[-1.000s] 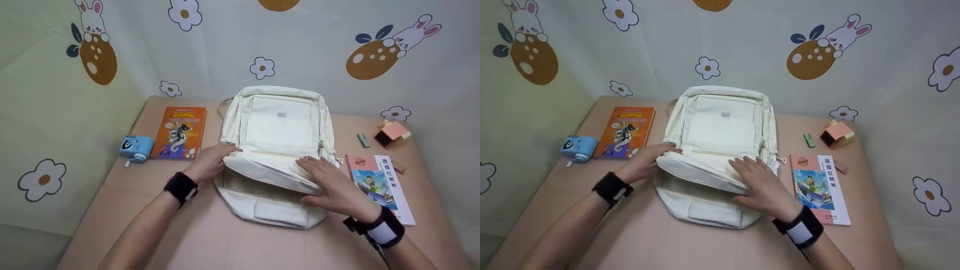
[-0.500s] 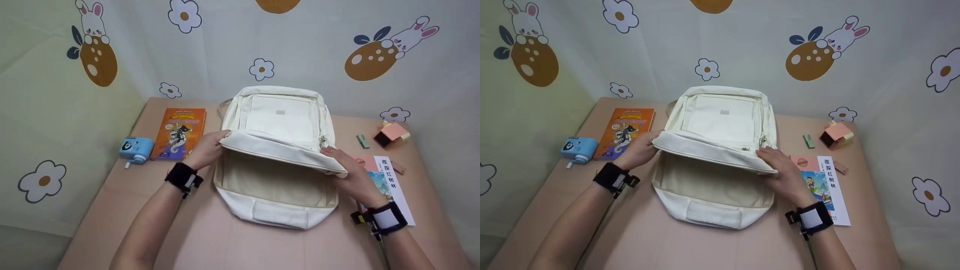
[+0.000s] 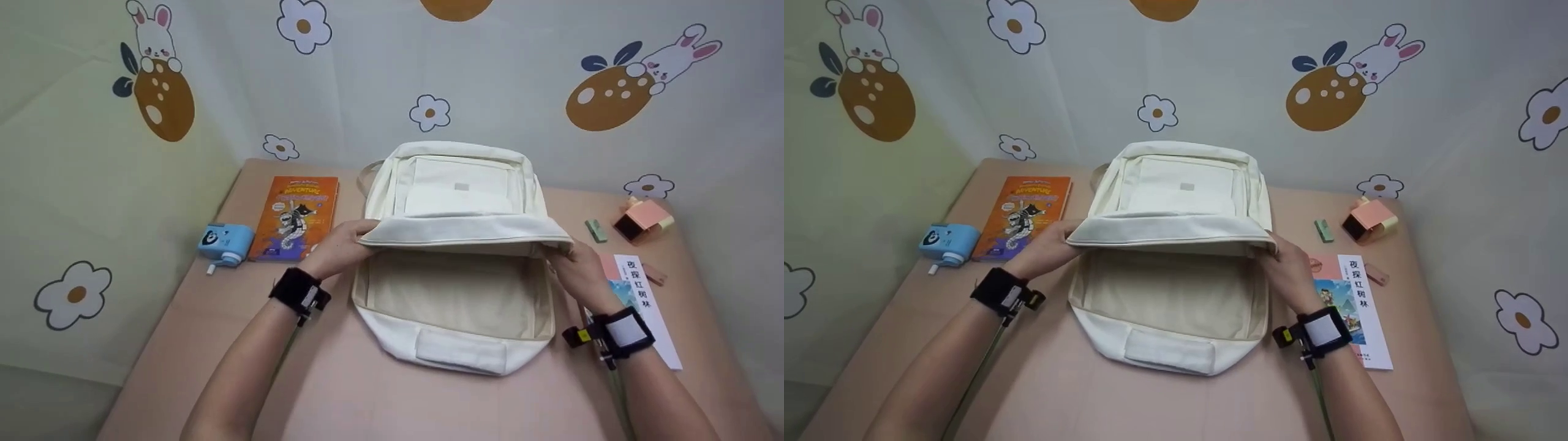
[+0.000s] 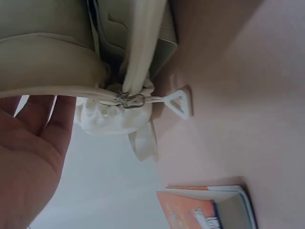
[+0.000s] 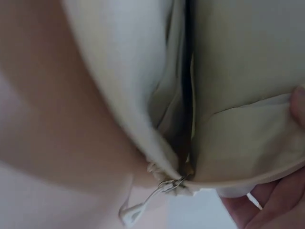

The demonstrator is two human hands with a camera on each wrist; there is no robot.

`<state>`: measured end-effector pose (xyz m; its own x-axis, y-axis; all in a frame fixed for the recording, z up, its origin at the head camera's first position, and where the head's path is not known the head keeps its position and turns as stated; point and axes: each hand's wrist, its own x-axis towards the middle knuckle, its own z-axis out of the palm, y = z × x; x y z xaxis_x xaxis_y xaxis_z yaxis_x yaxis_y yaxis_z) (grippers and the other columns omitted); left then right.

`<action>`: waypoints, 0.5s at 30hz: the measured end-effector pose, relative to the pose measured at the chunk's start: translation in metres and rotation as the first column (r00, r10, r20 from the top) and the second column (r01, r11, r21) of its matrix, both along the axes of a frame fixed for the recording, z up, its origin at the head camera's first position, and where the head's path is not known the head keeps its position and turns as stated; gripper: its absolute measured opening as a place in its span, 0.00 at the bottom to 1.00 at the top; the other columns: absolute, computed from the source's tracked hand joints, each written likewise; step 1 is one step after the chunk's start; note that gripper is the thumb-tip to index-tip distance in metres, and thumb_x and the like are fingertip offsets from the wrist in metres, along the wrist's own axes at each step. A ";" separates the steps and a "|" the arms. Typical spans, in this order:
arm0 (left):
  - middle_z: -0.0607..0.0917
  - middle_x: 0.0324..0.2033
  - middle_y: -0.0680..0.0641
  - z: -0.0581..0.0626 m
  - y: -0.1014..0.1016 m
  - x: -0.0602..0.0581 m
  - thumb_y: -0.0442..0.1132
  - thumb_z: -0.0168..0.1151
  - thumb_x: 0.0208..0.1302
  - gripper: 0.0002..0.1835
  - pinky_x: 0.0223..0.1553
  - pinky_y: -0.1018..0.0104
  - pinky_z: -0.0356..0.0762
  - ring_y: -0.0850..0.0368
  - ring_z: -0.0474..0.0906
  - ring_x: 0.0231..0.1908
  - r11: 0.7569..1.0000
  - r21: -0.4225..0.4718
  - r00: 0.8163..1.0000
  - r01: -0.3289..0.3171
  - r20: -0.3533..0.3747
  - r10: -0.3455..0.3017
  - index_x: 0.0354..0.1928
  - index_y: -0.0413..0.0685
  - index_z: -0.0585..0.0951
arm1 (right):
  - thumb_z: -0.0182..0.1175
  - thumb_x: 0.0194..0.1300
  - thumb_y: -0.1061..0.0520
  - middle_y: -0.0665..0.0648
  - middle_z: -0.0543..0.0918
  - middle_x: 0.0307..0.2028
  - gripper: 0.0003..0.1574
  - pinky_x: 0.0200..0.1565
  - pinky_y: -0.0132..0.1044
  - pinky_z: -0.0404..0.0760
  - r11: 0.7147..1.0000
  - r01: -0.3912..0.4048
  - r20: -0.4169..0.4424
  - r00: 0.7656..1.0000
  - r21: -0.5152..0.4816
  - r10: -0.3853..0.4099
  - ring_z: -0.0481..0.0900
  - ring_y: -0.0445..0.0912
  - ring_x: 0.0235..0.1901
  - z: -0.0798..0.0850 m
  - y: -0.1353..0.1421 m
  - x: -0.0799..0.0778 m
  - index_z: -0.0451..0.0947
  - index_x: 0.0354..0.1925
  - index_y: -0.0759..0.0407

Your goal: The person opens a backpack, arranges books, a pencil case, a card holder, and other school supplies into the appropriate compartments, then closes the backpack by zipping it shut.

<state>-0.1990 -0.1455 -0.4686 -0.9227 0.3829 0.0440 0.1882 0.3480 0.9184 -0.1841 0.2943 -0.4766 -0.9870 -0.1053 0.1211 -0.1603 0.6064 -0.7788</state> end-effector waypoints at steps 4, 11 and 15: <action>0.86 0.54 0.56 -0.008 0.000 -0.002 0.50 0.72 0.64 0.19 0.62 0.54 0.71 0.55 0.78 0.56 0.994 0.029 0.995 0.103 0.015 -0.103 0.56 0.58 0.86 | 0.55 0.75 0.35 0.69 0.77 0.63 0.38 0.63 0.63 0.69 1.000 0.020 0.072 0.997 -0.020 -0.018 0.73 0.65 0.64 0.003 0.000 -0.007 0.75 0.67 0.61; 0.85 0.56 0.56 -0.011 0.011 -0.013 0.50 0.72 0.65 0.18 0.68 0.59 0.64 0.55 0.74 0.63 0.984 -0.168 0.964 0.055 -0.248 -0.096 0.55 0.59 0.87 | 0.52 0.72 0.27 0.68 0.73 0.67 0.48 0.63 0.62 0.70 0.998 0.007 0.202 0.979 -0.056 0.004 0.71 0.63 0.66 0.006 -0.001 -0.018 0.67 0.74 0.57; 0.82 0.62 0.55 -0.012 0.018 -0.014 0.50 0.65 0.71 0.20 0.69 0.59 0.64 0.55 0.73 0.66 0.994 -0.097 0.987 0.047 -0.148 -0.061 0.62 0.57 0.83 | 0.51 0.72 0.26 0.68 0.77 0.64 0.48 0.58 0.54 0.74 0.999 0.017 0.249 0.968 -0.049 -0.004 0.74 0.61 0.62 0.006 -0.003 -0.023 0.72 0.69 0.61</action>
